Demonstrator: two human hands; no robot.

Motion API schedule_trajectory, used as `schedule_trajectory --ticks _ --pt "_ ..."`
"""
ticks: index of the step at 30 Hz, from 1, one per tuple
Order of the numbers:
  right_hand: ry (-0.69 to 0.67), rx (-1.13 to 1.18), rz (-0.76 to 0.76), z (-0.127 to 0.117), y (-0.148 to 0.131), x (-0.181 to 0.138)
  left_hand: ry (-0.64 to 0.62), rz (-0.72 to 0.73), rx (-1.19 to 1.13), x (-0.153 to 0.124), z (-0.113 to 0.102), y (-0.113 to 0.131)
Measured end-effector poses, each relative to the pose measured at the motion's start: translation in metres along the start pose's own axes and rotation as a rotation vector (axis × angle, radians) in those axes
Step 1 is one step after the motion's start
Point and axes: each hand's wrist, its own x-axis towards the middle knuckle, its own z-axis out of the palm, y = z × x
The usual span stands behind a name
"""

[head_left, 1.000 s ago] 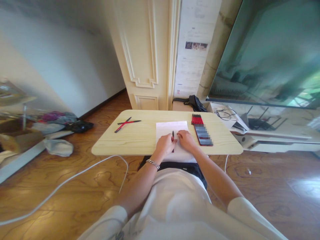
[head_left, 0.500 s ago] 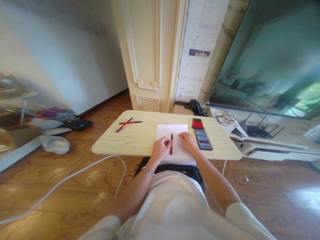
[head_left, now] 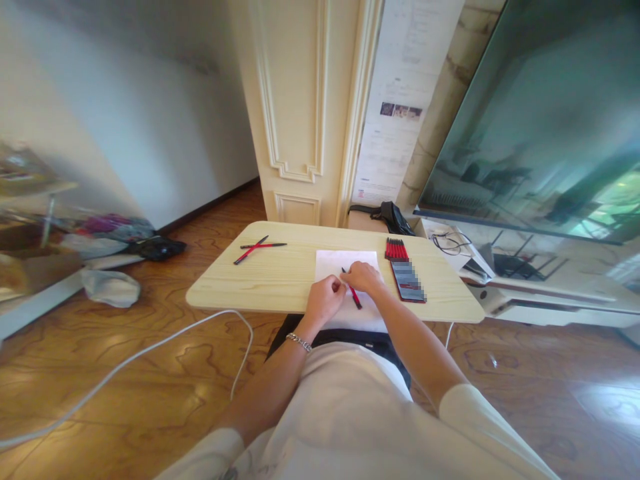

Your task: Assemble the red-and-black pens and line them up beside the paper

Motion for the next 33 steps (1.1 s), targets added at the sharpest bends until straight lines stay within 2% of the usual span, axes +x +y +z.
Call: schedule_trajectory --ticks 4,8,11,14,17,20,23,27,30,33 --pt "0.03 0.207 -0.076 -0.003 0.013 -0.001 -0.006 0.008 -0.046 -0.001 -0.003 0.002" --pt "0.029 0.71 -0.182 -0.005 0.019 -0.01 -0.025 0.028 -0.176 -0.003 -0.004 0.009" --pt "0.007 1.097 -0.193 -0.005 0.015 -0.022 -0.138 0.003 -0.411 -0.002 0.0 0.015" --pt "0.0 1.321 -0.189 -0.004 0.01 -0.031 -0.251 -0.073 -0.77 -0.001 0.007 0.018" --pt "0.029 1.436 -0.151 -0.007 0.005 -0.036 -0.254 -0.184 -0.994 -0.001 0.012 0.021" --pt "0.1 1.482 -0.138 -0.01 0.0 -0.038 -0.172 -0.286 -1.052 -0.003 0.015 0.024" --pt "0.202 1.478 -0.125 -0.009 -0.007 -0.038 -0.109 -0.276 -1.003 -0.005 0.017 0.026" --pt "0.301 1.493 -0.058 -0.001 -0.015 -0.036 -0.109 -0.193 -0.911 -0.009 0.018 0.028" --pt "0.274 1.557 -0.033 0.004 -0.015 -0.034 -0.146 -0.177 -0.944 -0.012 0.017 0.031" --pt "0.12 1.682 -0.055 0.005 -0.008 -0.035 -0.236 -0.247 -1.122 -0.014 0.017 0.032"
